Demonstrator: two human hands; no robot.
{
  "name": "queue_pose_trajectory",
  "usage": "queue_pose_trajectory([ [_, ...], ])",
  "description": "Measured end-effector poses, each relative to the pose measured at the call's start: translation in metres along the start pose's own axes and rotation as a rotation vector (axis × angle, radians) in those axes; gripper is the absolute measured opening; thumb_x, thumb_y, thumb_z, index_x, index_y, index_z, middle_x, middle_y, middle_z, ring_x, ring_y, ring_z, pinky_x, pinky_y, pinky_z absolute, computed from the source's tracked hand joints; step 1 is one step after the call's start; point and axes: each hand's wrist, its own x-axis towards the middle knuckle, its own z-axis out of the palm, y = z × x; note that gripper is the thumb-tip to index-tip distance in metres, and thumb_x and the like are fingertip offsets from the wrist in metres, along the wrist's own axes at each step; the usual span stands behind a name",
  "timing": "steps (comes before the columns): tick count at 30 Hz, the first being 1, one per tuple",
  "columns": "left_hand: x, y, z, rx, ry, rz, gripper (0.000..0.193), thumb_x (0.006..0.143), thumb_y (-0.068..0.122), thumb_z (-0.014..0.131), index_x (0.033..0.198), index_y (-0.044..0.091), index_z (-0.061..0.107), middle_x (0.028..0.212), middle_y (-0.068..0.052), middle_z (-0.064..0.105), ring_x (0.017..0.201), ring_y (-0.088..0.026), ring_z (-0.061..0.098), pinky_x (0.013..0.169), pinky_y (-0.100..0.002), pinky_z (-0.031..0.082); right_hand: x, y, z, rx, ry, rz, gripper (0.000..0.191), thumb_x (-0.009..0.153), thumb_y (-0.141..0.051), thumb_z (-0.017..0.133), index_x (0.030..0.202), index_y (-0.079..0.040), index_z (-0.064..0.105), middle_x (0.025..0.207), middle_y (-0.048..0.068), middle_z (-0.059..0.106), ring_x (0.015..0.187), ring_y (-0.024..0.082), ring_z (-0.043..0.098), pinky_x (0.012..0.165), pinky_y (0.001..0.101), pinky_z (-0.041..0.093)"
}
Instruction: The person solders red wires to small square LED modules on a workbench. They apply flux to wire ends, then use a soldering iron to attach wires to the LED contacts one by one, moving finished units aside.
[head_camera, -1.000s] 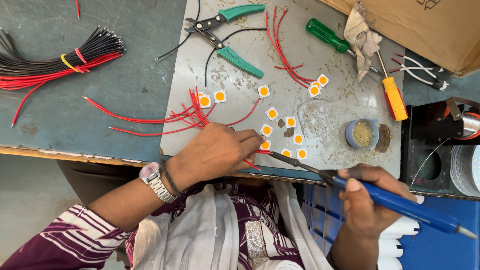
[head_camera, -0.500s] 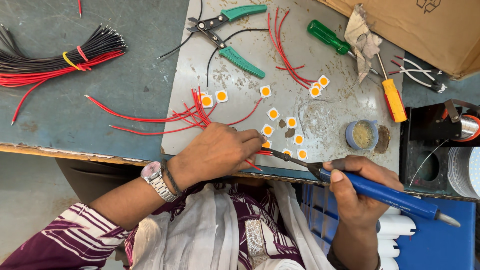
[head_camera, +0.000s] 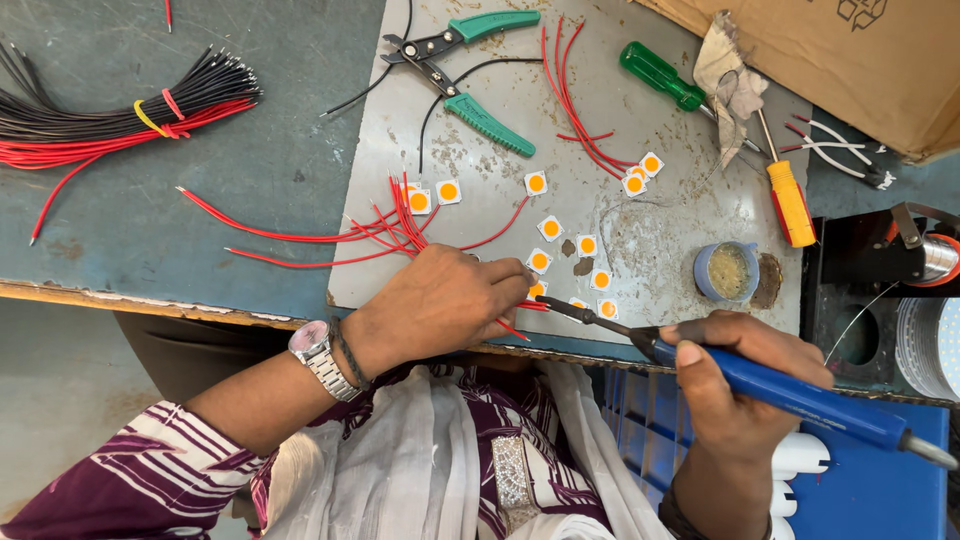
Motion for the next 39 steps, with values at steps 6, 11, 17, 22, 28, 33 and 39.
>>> queue_pose_trajectory([
  [6, 0.0002, -0.0006, 0.0011, -0.003, -0.006, -0.01, 0.032, 0.08, 0.027, 0.076, 0.1, 0.006, 0.064, 0.103, -0.005, 0.068, 0.066, -0.028, 0.07, 0.056, -0.044, 0.052, 0.001, 0.0037, 0.0036, -0.023, -0.034, -0.023, 0.022, 0.092, -0.017, 0.074, 0.091, 0.005, 0.071, 0.072, 0.01, 0.071, 0.051, 0.006, 0.058, 0.051, 0.0171, 0.041],
  [11, 0.0003, -0.0004, 0.0017, -0.004, -0.01, -0.014, 0.03, 0.081, 0.028, 0.076, 0.099, 0.006, 0.064, 0.1, -0.005, 0.067, 0.066, -0.028, 0.069, 0.055, -0.044, 0.052, 0.0028, 0.0034, 0.0047, -0.027, -0.051, -0.038, 0.021, 0.091, -0.016, 0.072, 0.092, 0.005, 0.071, 0.076, 0.009, 0.072, 0.053, 0.006, 0.058, 0.052, 0.0168, 0.042],
  [17, 0.0004, -0.0002, 0.001, 0.0, 0.004, -0.005, 0.033, 0.081, 0.031, 0.076, 0.099, 0.006, 0.064, 0.1, -0.005, 0.067, 0.067, -0.028, 0.07, 0.055, -0.044, 0.052, 0.0036, 0.0024, 0.0047, -0.031, -0.051, -0.05, 0.021, 0.09, -0.016, 0.073, 0.091, 0.005, 0.071, 0.075, 0.008, 0.072, 0.053, 0.005, 0.059, 0.052, 0.0164, 0.042],
  [22, 0.0004, 0.0005, 0.0008, 0.002, 0.004, -0.005, 0.034, 0.08, 0.031, 0.077, 0.098, 0.006, 0.063, 0.103, -0.005, 0.068, 0.067, -0.028, 0.07, 0.056, -0.044, 0.052, -0.0001, -0.0006, 0.0003, 0.004, 0.014, 0.005, 0.024, 0.093, -0.017, 0.074, 0.089, 0.006, 0.071, 0.073, 0.008, 0.07, 0.051, 0.005, 0.056, 0.052, 0.0161, 0.041],
  [28, 0.0007, 0.0003, 0.0006, 0.003, -0.013, -0.008, 0.035, 0.079, 0.032, 0.077, 0.098, 0.006, 0.063, 0.102, -0.005, 0.067, 0.067, -0.028, 0.07, 0.056, -0.044, 0.051, -0.0002, 0.0024, 0.0018, -0.032, -0.014, 0.001, 0.022, 0.092, -0.017, 0.073, 0.091, 0.005, 0.072, 0.071, 0.007, 0.07, 0.05, 0.005, 0.055, 0.051, 0.016, 0.04],
  [33, 0.0006, 0.0004, 0.0015, 0.007, -0.012, -0.008, 0.034, 0.08, 0.03, 0.077, 0.1, 0.007, 0.064, 0.1, -0.005, 0.066, 0.067, -0.028, 0.07, 0.056, -0.044, 0.052, 0.0, 0.0031, 0.0046, -0.016, -0.029, 0.0, 0.021, 0.092, -0.017, 0.072, 0.093, 0.004, 0.072, 0.074, 0.007, 0.071, 0.052, 0.005, 0.056, 0.052, 0.0163, 0.042],
  [39, 0.0004, 0.0003, 0.0013, 0.012, -0.013, -0.001, 0.033, 0.08, 0.031, 0.077, 0.098, 0.007, 0.063, 0.102, -0.005, 0.066, 0.067, -0.027, 0.07, 0.057, -0.044, 0.052, -0.0001, 0.0028, 0.0049, -0.02, -0.035, -0.014, 0.021, 0.091, -0.016, 0.073, 0.091, 0.005, 0.071, 0.074, 0.008, 0.071, 0.051, 0.005, 0.057, 0.051, 0.0166, 0.041],
])
